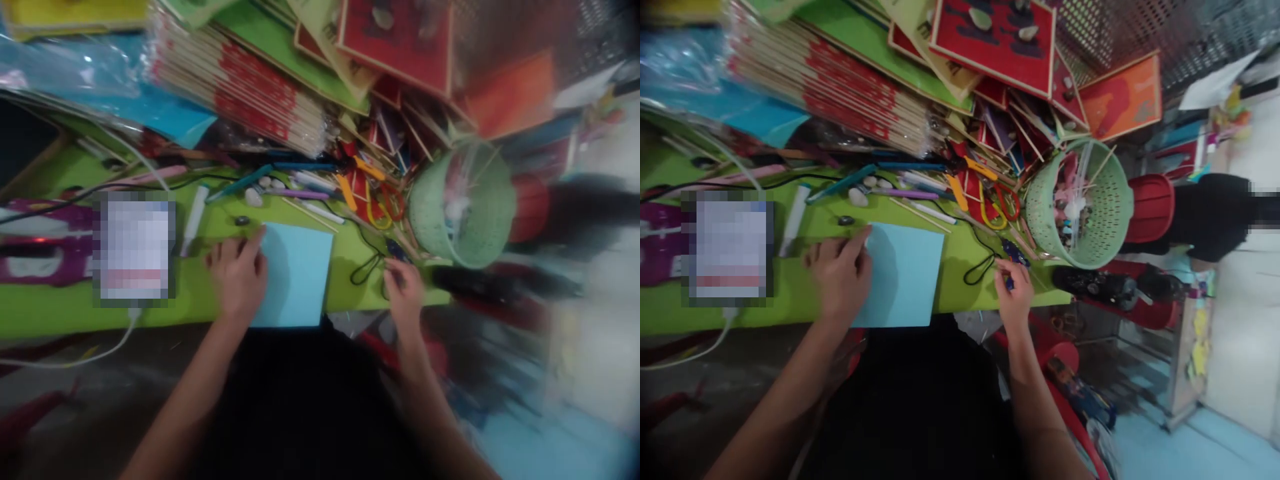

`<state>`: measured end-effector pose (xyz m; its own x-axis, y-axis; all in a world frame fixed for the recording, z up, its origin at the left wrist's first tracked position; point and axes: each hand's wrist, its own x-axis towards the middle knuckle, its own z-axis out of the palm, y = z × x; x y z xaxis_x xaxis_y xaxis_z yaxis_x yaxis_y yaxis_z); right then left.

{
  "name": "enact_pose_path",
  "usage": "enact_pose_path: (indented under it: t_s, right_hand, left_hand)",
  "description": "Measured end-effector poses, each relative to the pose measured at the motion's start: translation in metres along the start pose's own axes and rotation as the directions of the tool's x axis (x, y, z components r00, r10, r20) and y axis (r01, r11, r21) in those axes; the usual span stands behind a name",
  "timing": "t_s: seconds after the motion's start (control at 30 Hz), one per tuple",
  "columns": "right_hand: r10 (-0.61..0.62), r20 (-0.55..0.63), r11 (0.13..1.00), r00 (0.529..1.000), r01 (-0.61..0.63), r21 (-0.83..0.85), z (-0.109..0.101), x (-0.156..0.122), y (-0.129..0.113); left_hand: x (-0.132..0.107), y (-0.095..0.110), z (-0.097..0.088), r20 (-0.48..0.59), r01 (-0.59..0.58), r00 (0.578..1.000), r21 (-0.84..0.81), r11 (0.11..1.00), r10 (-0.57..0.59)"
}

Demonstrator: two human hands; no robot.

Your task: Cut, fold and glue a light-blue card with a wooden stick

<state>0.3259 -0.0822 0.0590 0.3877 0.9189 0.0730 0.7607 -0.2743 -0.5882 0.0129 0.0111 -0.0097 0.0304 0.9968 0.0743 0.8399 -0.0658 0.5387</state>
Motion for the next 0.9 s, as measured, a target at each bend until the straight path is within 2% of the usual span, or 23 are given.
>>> enact_pose_path:
  t_s: [0.07,0.13,0.27,0.43,0.53,0.6,0.67,0.8,0.83,0.9]
  right_hand:
    - [0.11,-0.136,0.993,0.985,-0.116,-0.037,-0.01,-0.006,0.019]
    - [0.237,-0.191,0.97,0.952,-0.242,-0.001,-0.014,-0.012,0.037]
    - [0.454,-0.104,0.883,0.885,-0.431,0.184,-0.003,-0.016,0.057]
    - [0.579,-0.131,0.782,0.804,-0.503,0.368,0.011,-0.007,0.063]
    - [0.664,-0.105,0.684,0.74,-0.546,0.484,0.007,-0.005,0.061]
    - [0.693,-0.047,0.633,0.719,-0.576,0.517,0.002,-0.008,0.057]
    - [0.688,-0.014,0.624,0.726,-0.581,0.522,-0.003,-0.012,0.049]
    - [0.612,-0.067,0.68,0.788,-0.482,0.553,-0.009,-0.019,0.026]
    - [0.585,-0.031,0.686,0.811,-0.473,0.553,-0.01,-0.021,0.019]
    - [0.526,0.129,0.68,0.84,-0.507,0.529,-0.012,-0.022,0.007]
  left_hand:
    - [0.001,0.0,-0.001,-0.026,-0.021,0.999,0.015,1.0,0.021]
    - [0.003,0.0,-0.002,-0.044,-0.043,0.998,0.049,0.998,0.045]
    - [0.004,0.0,-0.002,-0.055,-0.037,0.998,0.069,0.997,0.041]
    - [0.006,-0.001,-0.001,-0.068,-0.016,0.997,0.082,0.997,0.021]
    - [0.006,-0.001,-0.001,-0.059,-0.015,0.998,0.079,0.997,0.019]
    - [0.006,-0.001,-0.002,-0.052,-0.014,0.999,0.06,0.998,0.017]
    - [0.006,-0.001,-0.002,-0.045,-0.006,0.999,0.044,0.999,0.007]
    - [0.006,-0.001,0.0,-0.059,0.026,0.998,0.029,0.999,-0.024]
    - [0.006,0.0,0.0,-0.066,0.028,0.997,0.024,0.999,-0.026]
    - [0.006,0.001,0.0,-0.072,0.022,0.997,0.016,1.0,-0.021]
